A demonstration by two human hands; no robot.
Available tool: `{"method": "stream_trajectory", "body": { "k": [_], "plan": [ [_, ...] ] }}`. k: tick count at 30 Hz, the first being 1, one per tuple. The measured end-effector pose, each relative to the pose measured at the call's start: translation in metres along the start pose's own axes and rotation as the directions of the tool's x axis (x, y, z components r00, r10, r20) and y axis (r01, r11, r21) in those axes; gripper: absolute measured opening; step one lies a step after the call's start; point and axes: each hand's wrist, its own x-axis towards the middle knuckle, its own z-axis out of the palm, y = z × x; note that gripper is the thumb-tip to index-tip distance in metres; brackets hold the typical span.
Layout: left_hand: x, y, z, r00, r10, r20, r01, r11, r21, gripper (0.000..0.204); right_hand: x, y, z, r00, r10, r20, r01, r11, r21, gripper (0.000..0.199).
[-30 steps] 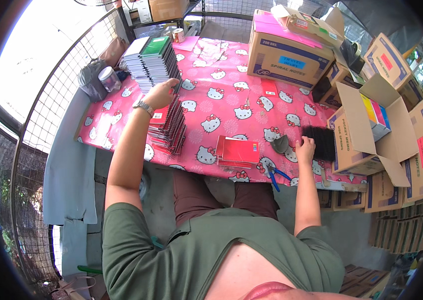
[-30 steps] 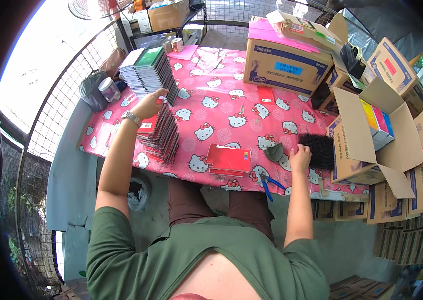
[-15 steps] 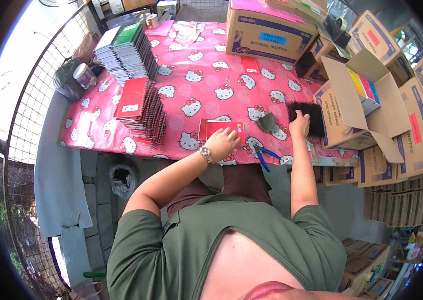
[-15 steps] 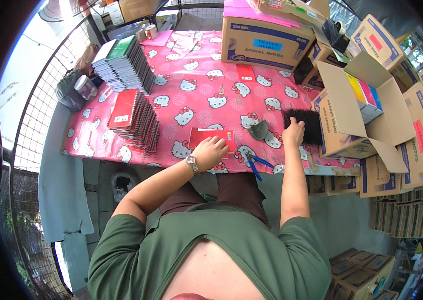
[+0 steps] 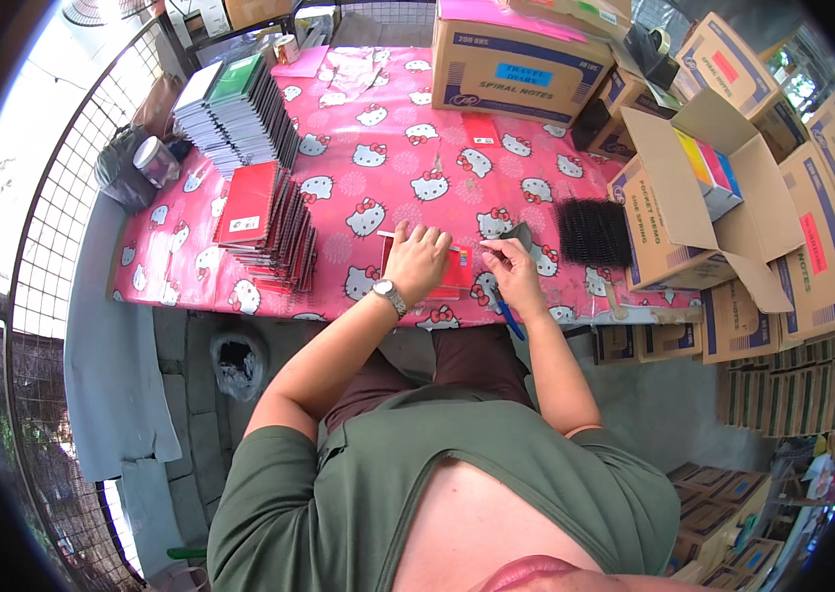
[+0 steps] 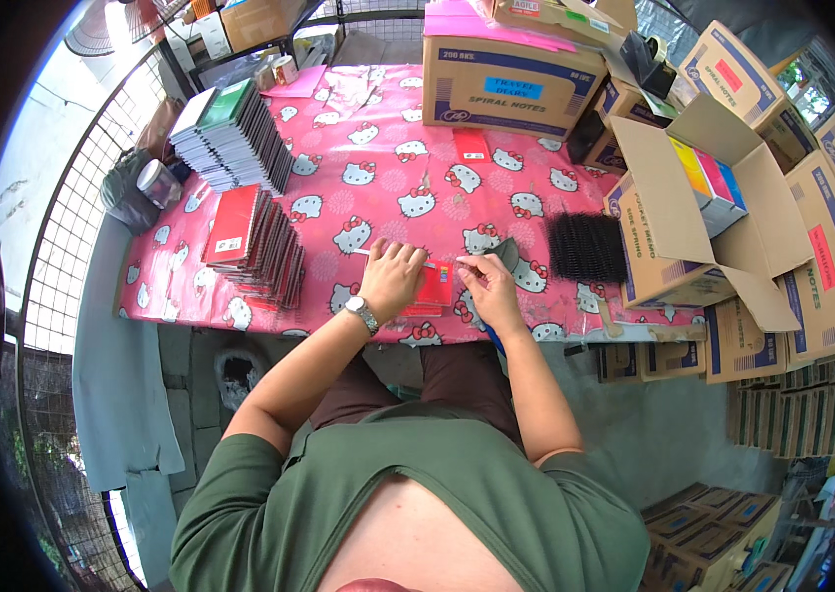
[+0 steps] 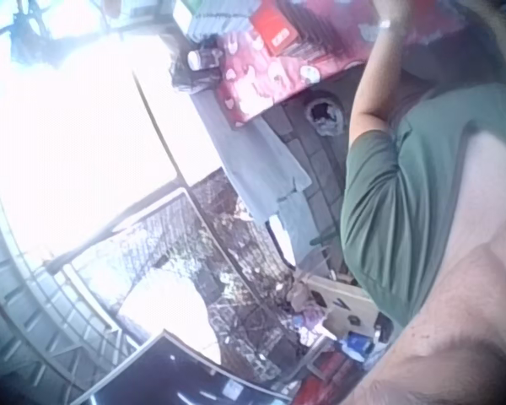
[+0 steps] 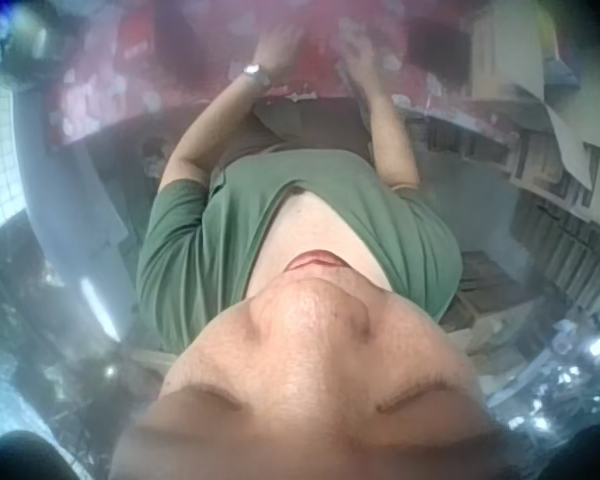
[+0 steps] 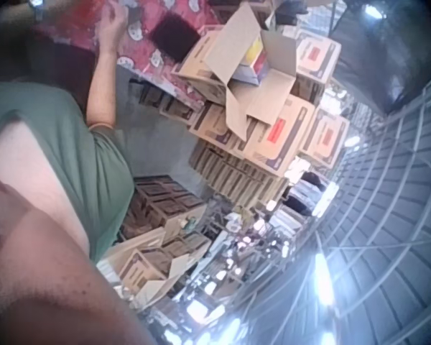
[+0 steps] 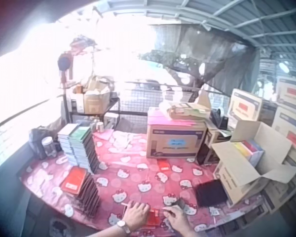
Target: The person organizes a stack of notebooks, placing a metal spring onto the side of a notebook cover and then setting it onto a stack.
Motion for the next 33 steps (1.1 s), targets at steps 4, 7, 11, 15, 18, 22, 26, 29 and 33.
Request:
{"method": "stream_trajectory", "body": {
  "k": [4,7,11,15,18,22,26,29,33],
  "plan": [
    [0.015,-0.003,0.008,0.995,0.003,-0.100,-0.005,1.000,-0.019,0.030,0.015,-0.009,0.003,0.984,-0.168,-0.058,0.155,0.971,-0.182,0.020],
    [0.022,-0.006,0.010,0.994,0.016,-0.105,-0.022,0.998,-0.051,0.031,0.020,-0.009,0.004,0.958,-0.287,-0.026,0.268,0.921,-0.282,0.021],
    [0.019,-0.006,0.010,0.994,0.060,-0.091,-0.062,0.998,-0.018,0.030,0.015,-0.016,0.004,0.992,-0.097,0.081,0.103,0.991,-0.080,0.022],
    [0.019,-0.006,0.007,0.993,0.077,-0.089,-0.080,0.996,-0.032,0.030,0.015,-0.004,0.005,0.984,-0.175,0.038,0.176,0.984,-0.021,0.019],
    [0.019,-0.008,0.008,0.995,0.075,-0.061,-0.078,0.996,-0.042,0.031,0.017,-0.004,0.003,0.985,-0.123,0.119,0.120,0.992,0.026,0.020],
    [0.019,-0.012,0.005,0.996,0.087,0.003,-0.086,0.996,-0.038,0.030,0.020,-0.018,-0.002,0.937,0.170,0.306,-0.198,0.978,0.064,0.030],
    [0.017,-0.011,-0.005,0.987,0.159,-0.009,-0.159,0.981,-0.113,0.029,0.018,-0.022,-0.004,0.970,-0.169,0.174,0.180,0.982,-0.050,0.041],
    [0.013,-0.012,-0.013,0.978,0.193,0.082,-0.185,0.978,-0.096,0.028,0.020,-0.027,-0.009,0.958,0.086,0.273,-0.088,0.996,-0.003,0.040],
    [0.009,-0.016,-0.015,0.973,0.192,0.132,-0.180,0.979,-0.096,0.024,0.020,-0.047,-0.005,0.963,-0.044,0.266,0.079,0.989,-0.121,0.036]
  ]
}}
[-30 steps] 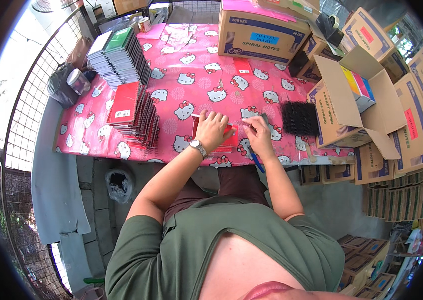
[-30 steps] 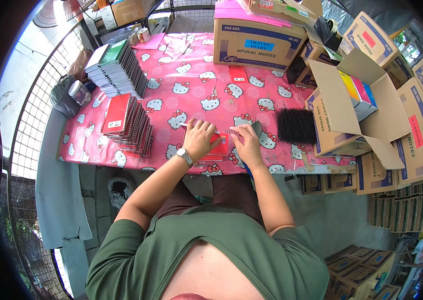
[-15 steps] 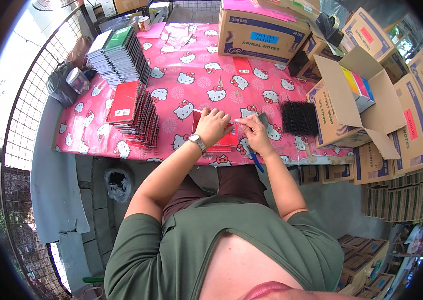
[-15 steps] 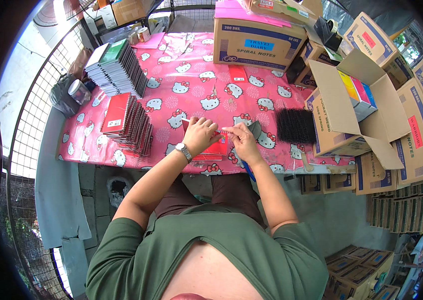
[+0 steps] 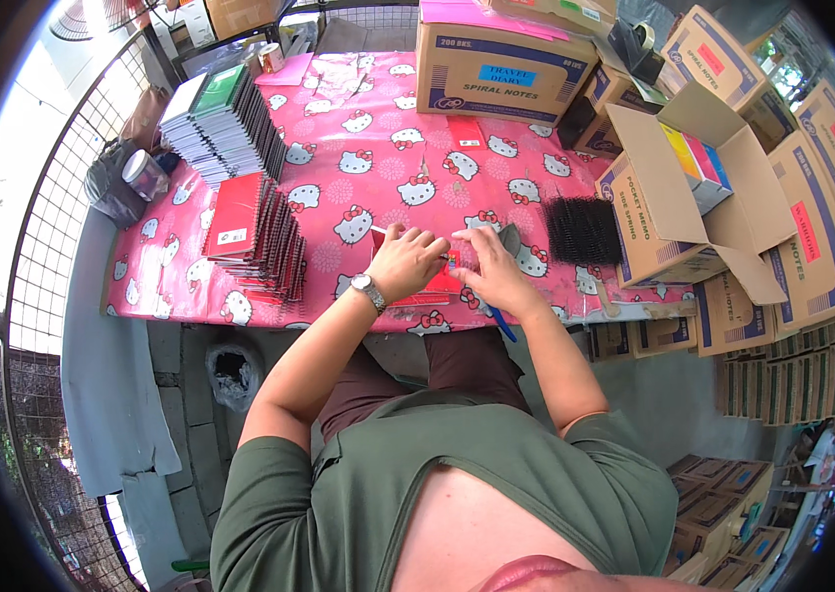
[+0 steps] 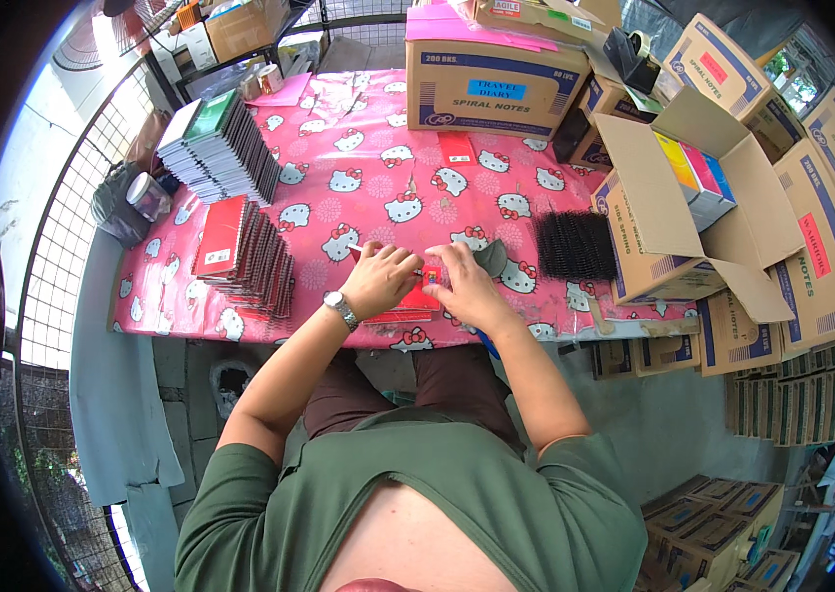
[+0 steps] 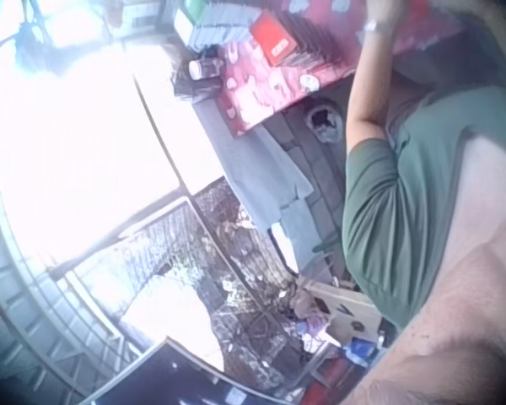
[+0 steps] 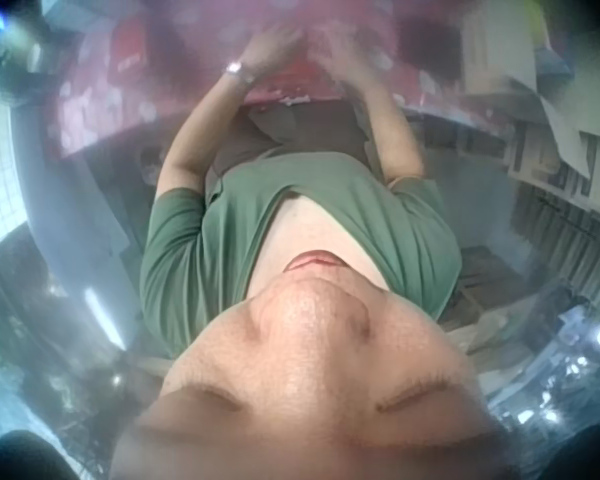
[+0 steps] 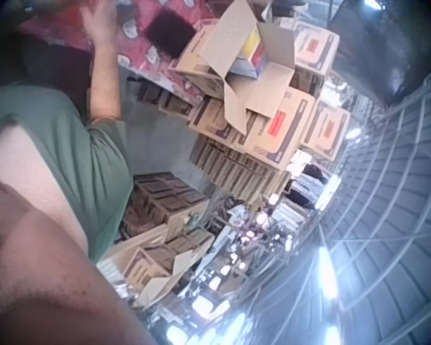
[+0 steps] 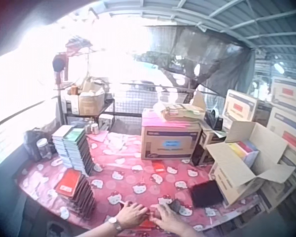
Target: The person organizes a stack of notebooks, placing a metal spring onto the side of a notebook cover and then setting it onto a stack.
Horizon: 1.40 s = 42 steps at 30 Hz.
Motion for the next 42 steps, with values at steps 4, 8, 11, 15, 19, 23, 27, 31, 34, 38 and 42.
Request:
{"method": "stream_trajectory", "body": {
  "k": [4,8,11,15,19,23,27,31,34,38,42],
  "plan": [
    [-0.004,-0.008,0.007,0.999,0.033,-0.029,-0.035,0.998,-0.057,0.022,0.021,0.029,-0.008,0.957,0.273,0.100,-0.282,0.955,0.095,0.031],
    [0.002,-0.008,0.013,0.996,-0.006,-0.090,0.008,1.000,0.016,0.026,0.013,0.132,-0.014,0.996,0.057,-0.066,-0.083,0.856,-0.510,0.031],
    [-0.014,-0.009,0.012,0.964,-0.217,-0.153,0.224,0.974,0.030,0.029,0.027,0.111,-0.021,0.959,0.251,0.133,-0.215,0.947,-0.238,0.035],
    [-0.022,-0.009,0.018,0.972,-0.198,-0.123,0.183,0.975,-0.126,0.031,0.026,0.060,-0.023,0.905,-0.062,0.420,-0.324,0.538,0.778,0.039],
    [-0.012,0.004,0.013,0.988,-0.080,-0.133,0.061,0.988,-0.142,0.033,0.018,0.063,-0.032,0.849,0.096,0.519,-0.367,0.814,0.451,0.041],
    [-0.011,0.003,0.010,0.989,-0.074,-0.127,0.049,0.981,-0.188,0.036,0.002,0.048,-0.031,0.904,-0.042,0.424,-0.357,0.471,0.807,0.044],
    [-0.011,-0.004,0.004,0.985,-0.114,-0.130,0.064,0.940,-0.335,0.034,0.013,0.049,-0.034,0.900,-0.006,0.435,-0.323,0.661,0.677,0.048],
    [-0.023,-0.019,-0.001,0.973,-0.189,-0.132,0.128,0.919,-0.373,0.033,0.020,0.041,-0.026,0.894,-0.026,0.447,-0.266,0.773,0.577,0.047],
    [-0.023,-0.025,-0.002,0.979,-0.166,-0.117,0.106,0.910,-0.400,0.028,0.024,0.043,-0.021,0.889,-0.070,0.453,-0.340,0.563,0.753,0.047],
    [-0.022,-0.034,0.002,0.986,-0.151,-0.075,0.090,0.846,-0.526,0.025,0.035,0.031,-0.019,0.855,0.051,0.517,-0.378,0.745,0.550,0.045],
    [-0.021,-0.038,0.010,0.990,-0.139,-0.031,0.093,0.798,-0.595,0.027,0.030,0.028,-0.023,0.870,-0.119,0.478,-0.321,0.601,0.732,0.050]
  ]
}}
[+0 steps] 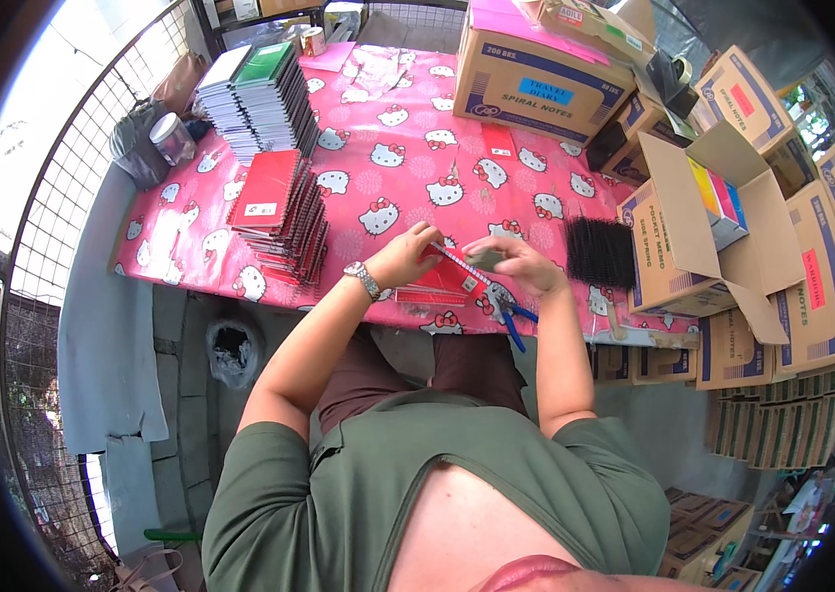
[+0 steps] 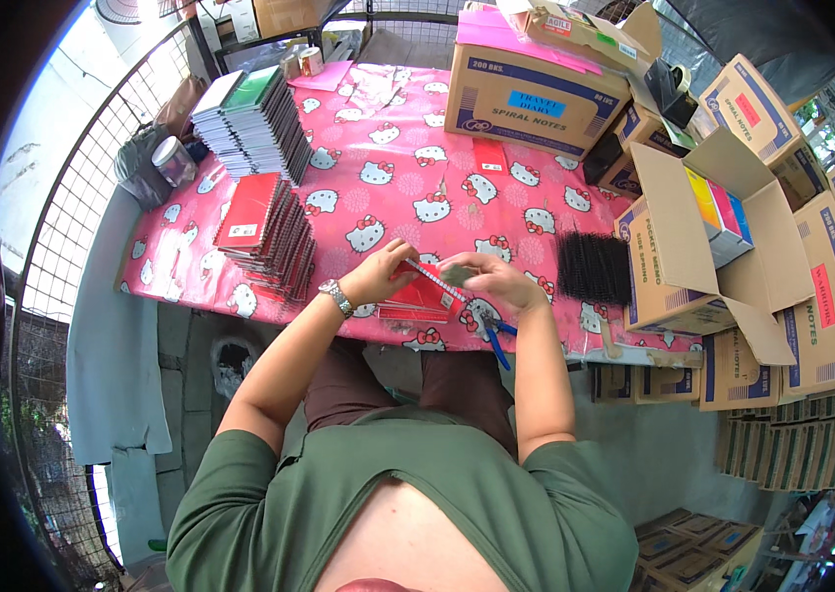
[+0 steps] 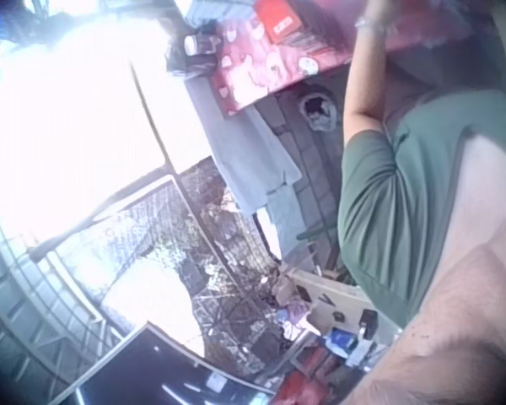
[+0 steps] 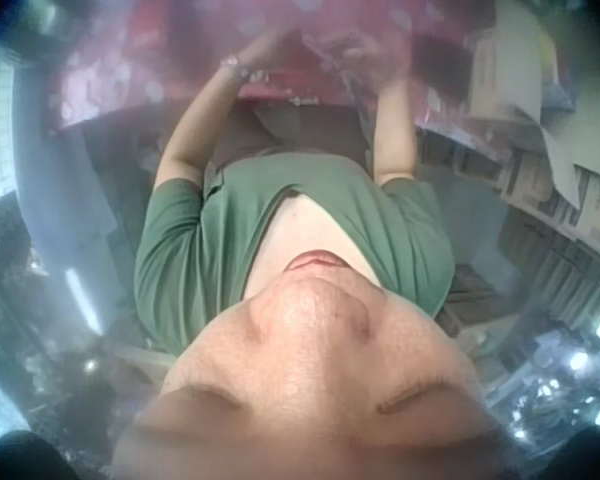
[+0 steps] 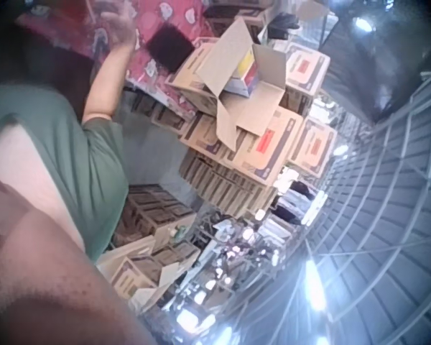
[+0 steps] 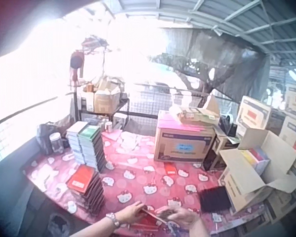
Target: The person organizes a stack of notebooks, placing a metal spring onto the side of a notebook cover and then setting it onto a stack.
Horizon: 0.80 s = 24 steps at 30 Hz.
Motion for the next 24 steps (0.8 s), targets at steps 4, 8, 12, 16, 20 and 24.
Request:
{"method": "stream_trajectory", "body": {
  "k": [4,8,12,16,20,24],
  "plan": [
    [0.001,-0.003,-0.001,1.000,0.014,0.003,-0.014,1.000,-0.020,0.027,0.006,0.005,-0.003,0.995,0.041,-0.090,-0.057,0.981,-0.187,0.049],
    [0.002,-0.002,-0.004,1.000,-0.017,0.015,0.018,1.000,-0.025,0.028,0.011,0.019,-0.013,0.968,0.148,-0.202,-0.218,0.897,-0.384,0.056],
    [0.002,-0.002,-0.002,0.999,-0.005,-0.047,0.005,1.000,-0.018,0.024,0.001,0.052,-0.042,0.786,-0.105,-0.610,-0.519,0.425,-0.742,0.076],
    [-0.005,-0.004,0.005,0.951,-0.271,-0.150,0.244,0.953,-0.177,0.020,-0.044,0.097,-0.042,0.665,-0.465,-0.585,-0.427,0.406,-0.808,0.093],
    [-0.016,-0.015,0.020,0.829,-0.536,-0.158,0.317,0.684,-0.657,0.027,-0.110,0.132,0.023,0.647,-0.327,-0.689,-0.640,0.258,-0.724,0.077],
    [-0.014,0.007,0.036,0.781,-0.564,-0.268,0.290,0.708,-0.644,0.019,-0.117,0.119,0.062,0.697,-0.268,-0.665,-0.612,0.261,-0.746,0.056]
  ]
}}
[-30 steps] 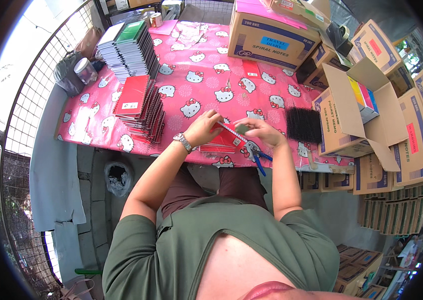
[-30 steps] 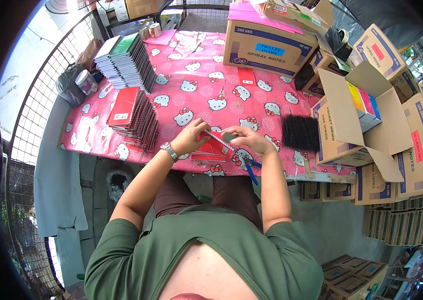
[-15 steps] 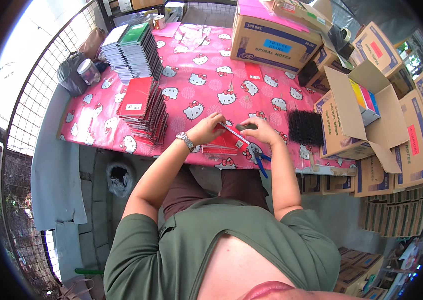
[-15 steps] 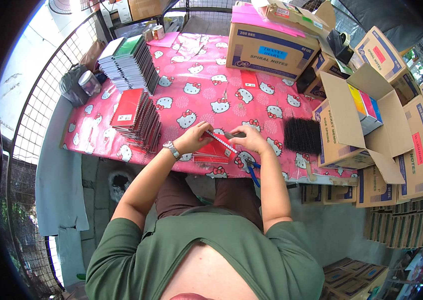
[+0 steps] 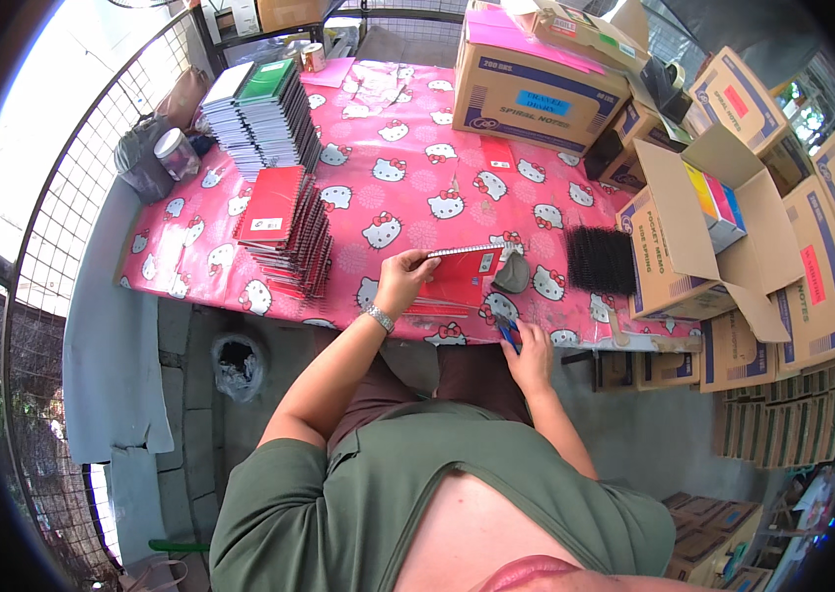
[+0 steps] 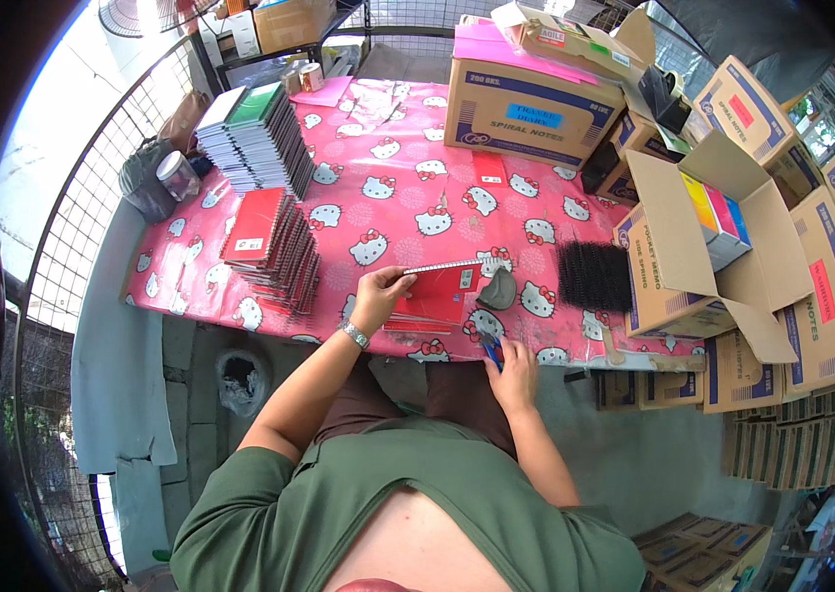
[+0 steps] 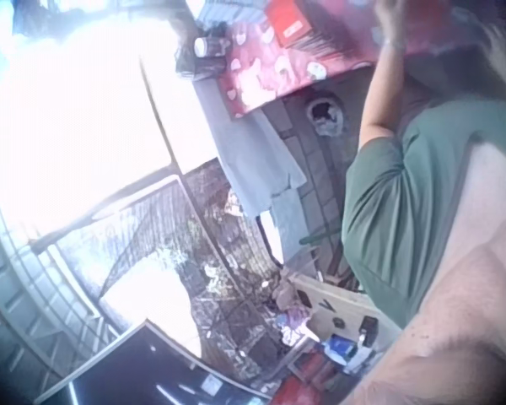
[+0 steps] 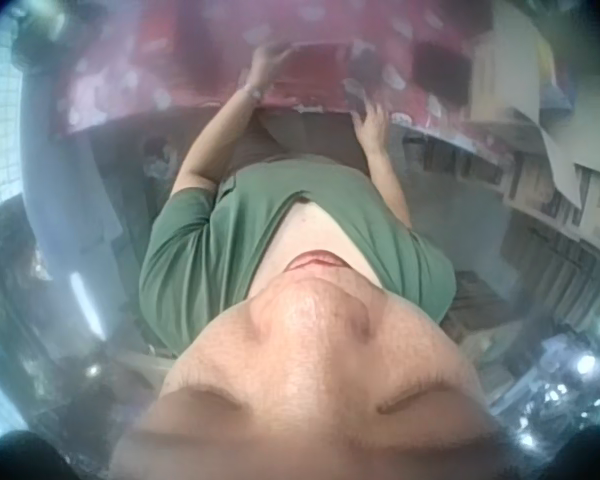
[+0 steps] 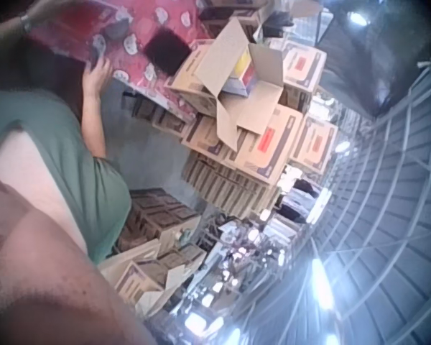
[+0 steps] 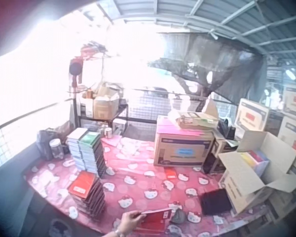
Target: The person organizes a stack of notebooks, placing a metal spring onto the side of a notebook cover and then setting it onto a stack.
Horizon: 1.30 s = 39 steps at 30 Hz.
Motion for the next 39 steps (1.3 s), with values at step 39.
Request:
{"method": "stream_trajectory", "body": {
  "k": [39],
  "plan": [
    [-0.026,0.113,-0.210,0.676,0.416,-0.608,0.309,0.589,0.747,0.036,0.159,0.097,-0.034,0.873,0.099,-0.477,-0.217,0.956,-0.199,0.037]
  ]
}}
